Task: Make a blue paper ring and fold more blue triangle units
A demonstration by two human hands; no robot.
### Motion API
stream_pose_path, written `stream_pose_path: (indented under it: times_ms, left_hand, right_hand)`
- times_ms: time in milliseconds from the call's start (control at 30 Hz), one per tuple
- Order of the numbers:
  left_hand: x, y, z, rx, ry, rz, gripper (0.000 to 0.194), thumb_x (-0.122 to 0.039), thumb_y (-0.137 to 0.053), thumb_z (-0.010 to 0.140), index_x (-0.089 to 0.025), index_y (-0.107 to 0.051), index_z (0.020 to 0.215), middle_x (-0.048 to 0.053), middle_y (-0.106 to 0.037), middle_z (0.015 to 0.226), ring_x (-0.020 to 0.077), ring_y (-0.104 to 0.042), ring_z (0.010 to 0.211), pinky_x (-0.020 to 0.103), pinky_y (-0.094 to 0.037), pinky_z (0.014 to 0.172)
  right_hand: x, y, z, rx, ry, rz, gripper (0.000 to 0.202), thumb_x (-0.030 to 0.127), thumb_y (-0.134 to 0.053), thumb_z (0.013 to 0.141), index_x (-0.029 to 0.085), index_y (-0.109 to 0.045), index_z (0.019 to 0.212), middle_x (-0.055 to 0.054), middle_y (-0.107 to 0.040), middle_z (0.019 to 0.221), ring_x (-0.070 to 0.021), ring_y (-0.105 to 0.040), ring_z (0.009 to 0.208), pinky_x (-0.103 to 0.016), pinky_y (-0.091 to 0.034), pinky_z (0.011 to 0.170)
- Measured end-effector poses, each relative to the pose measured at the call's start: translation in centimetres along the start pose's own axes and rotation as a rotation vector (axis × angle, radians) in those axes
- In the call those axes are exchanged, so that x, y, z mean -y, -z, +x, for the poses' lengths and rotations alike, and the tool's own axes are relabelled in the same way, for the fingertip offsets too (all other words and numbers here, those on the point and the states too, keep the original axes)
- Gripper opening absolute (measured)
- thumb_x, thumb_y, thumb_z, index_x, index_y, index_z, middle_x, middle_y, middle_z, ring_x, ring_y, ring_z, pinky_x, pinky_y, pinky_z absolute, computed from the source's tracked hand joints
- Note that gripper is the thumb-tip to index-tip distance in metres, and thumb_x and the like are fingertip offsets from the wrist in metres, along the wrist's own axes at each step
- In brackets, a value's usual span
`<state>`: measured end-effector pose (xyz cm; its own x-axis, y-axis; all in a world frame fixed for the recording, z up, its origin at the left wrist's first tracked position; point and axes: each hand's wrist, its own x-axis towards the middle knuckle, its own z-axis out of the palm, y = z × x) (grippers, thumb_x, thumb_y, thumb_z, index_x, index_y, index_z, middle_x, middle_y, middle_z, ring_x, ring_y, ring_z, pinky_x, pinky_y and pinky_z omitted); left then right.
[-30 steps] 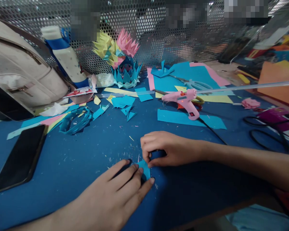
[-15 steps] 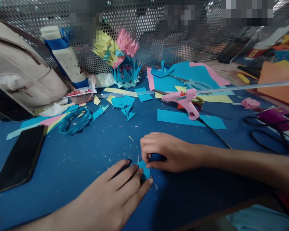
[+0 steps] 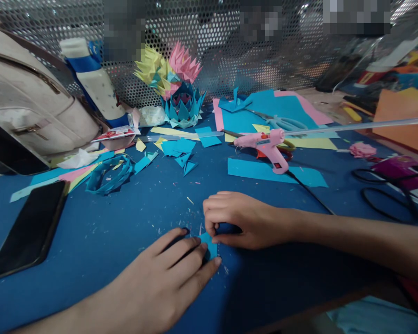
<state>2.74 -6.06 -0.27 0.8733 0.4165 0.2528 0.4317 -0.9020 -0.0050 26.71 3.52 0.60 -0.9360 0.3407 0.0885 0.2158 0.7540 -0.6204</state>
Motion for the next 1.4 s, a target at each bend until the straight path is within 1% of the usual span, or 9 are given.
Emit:
stream_pose_path:
  times_ms: [167, 300, 367, 600, 767, 867, 1000, 1267, 1400]
  left_hand:
    - [0.1, -0.1, 0.1, 0.007, 0.006, -0.01, 0.04, -0.026, -0.053, 0.101, -0.019, -0.055, 0.14, 0.002, -0.067, 0.124, 0.0231, -0.056, 0.116, 0.043, -0.026, 0.114]
    - [0.2, 0.0, 0.2, 0.025, 0.016, -0.017, 0.038, -0.026, -0.052, 0.102, -0.02, -0.056, 0.139, 0.002, -0.067, 0.124, 0.0216, -0.056, 0.115, 0.042, -0.025, 0.115]
    - [0.2, 0.1, 0.3, 0.009, 0.026, -0.019, 0.036, -0.027, -0.053, 0.102, -0.021, -0.057, 0.138, 0.001, -0.067, 0.123, 0.021, -0.056, 0.114, 0.041, -0.025, 0.115]
    - [0.4, 0.7, 0.3, 0.029, -0.004, -0.028, 0.034, -0.028, -0.046, 0.105, -0.024, -0.058, 0.136, 0.005, -0.068, 0.122, 0.0219, -0.058, 0.115, 0.043, -0.037, 0.109]
    - [0.6, 0.7, 0.1, 0.039, -0.016, -0.041, 0.036, -0.025, -0.047, 0.104, -0.024, -0.056, 0.139, 0.007, -0.066, 0.122, 0.023, -0.058, 0.114, 0.047, -0.039, 0.109]
    - [0.6, 0.4, 0.2, 0.017, -0.008, -0.05, 0.037, -0.025, -0.049, 0.103, -0.022, -0.055, 0.139, 0.005, -0.066, 0.123, 0.0221, -0.057, 0.115, 0.045, -0.038, 0.111]
    - [0.1, 0.1, 0.5, -0.022, 0.048, -0.046, 0.036, -0.032, -0.049, 0.104, -0.017, -0.058, 0.136, 0.003, -0.068, 0.117, 0.0204, -0.057, 0.111, 0.04, -0.035, 0.112]
    - [-0.4, -0.1, 0.5, 0.02, 0.061, 0.019, 0.043, -0.037, -0.053, 0.102, -0.015, -0.054, 0.139, 0.003, -0.065, 0.122, 0.0217, -0.055, 0.116, 0.043, -0.031, 0.113]
    - [-0.5, 0.0, 0.8, 0.044, 0.07, 0.015, 0.047, -0.037, -0.051, 0.102, -0.012, -0.051, 0.142, 0.004, -0.065, 0.122, 0.0221, -0.053, 0.115, 0.044, -0.023, 0.116]
  right_hand:
    - [0.1, 0.0, 0.0, -0.001, 0.005, -0.01, 0.012, 0.027, -0.058, 0.096, 0.018, -0.063, 0.089, -0.002, -0.062, 0.088, -0.0153, -0.055, 0.082, -0.03, -0.035, 0.077]
    - [0.2, 0.1, -0.1, 0.003, 0.024, -0.035, 0.01, 0.024, -0.058, 0.096, 0.017, -0.063, 0.091, -0.002, -0.062, 0.088, -0.0146, -0.055, 0.081, -0.029, -0.035, 0.077]
    - [0.2, 0.1, -0.1, 0.005, 0.041, -0.063, 0.011, 0.024, -0.057, 0.097, 0.017, -0.063, 0.092, -0.002, -0.062, 0.089, -0.0147, -0.055, 0.081, -0.029, -0.035, 0.076]
    - [0.0, 0.1, -0.1, 0.007, 0.049, -0.081, 0.011, 0.025, -0.057, 0.097, 0.017, -0.063, 0.093, -0.002, -0.062, 0.089, -0.0147, -0.055, 0.081, -0.029, -0.035, 0.075]
    - [-0.1, 0.0, -0.1, 0.008, 0.059, -0.085, 0.01, 0.025, -0.056, 0.097, 0.018, -0.063, 0.094, -0.002, -0.062, 0.09, -0.015, -0.055, 0.082, -0.029, -0.035, 0.075]
    - [0.0, 0.0, -0.1, 0.01, 0.048, -0.086, 0.01, 0.025, -0.056, 0.097, 0.018, -0.063, 0.094, -0.002, -0.062, 0.09, -0.0149, -0.055, 0.082, -0.029, -0.035, 0.075]
    - [0.1, 0.1, -0.1, 0.01, 0.04, -0.082, 0.011, 0.025, -0.056, 0.097, 0.018, -0.063, 0.093, -0.002, -0.061, 0.09, -0.0146, -0.055, 0.081, -0.029, -0.035, 0.075]
    - [0.1, 0.1, -0.1, 0.013, 0.047, -0.079, 0.014, 0.026, -0.054, 0.098, 0.017, -0.063, 0.093, -0.004, -0.062, 0.09, -0.0158, -0.055, 0.082, -0.029, -0.035, 0.076]
    - [0.0, 0.1, -0.2, 0.018, 0.054, -0.077, 0.013, 0.026, -0.054, 0.099, 0.017, -0.062, 0.093, -0.003, -0.062, 0.091, -0.0152, -0.055, 0.083, -0.029, -0.035, 0.077]
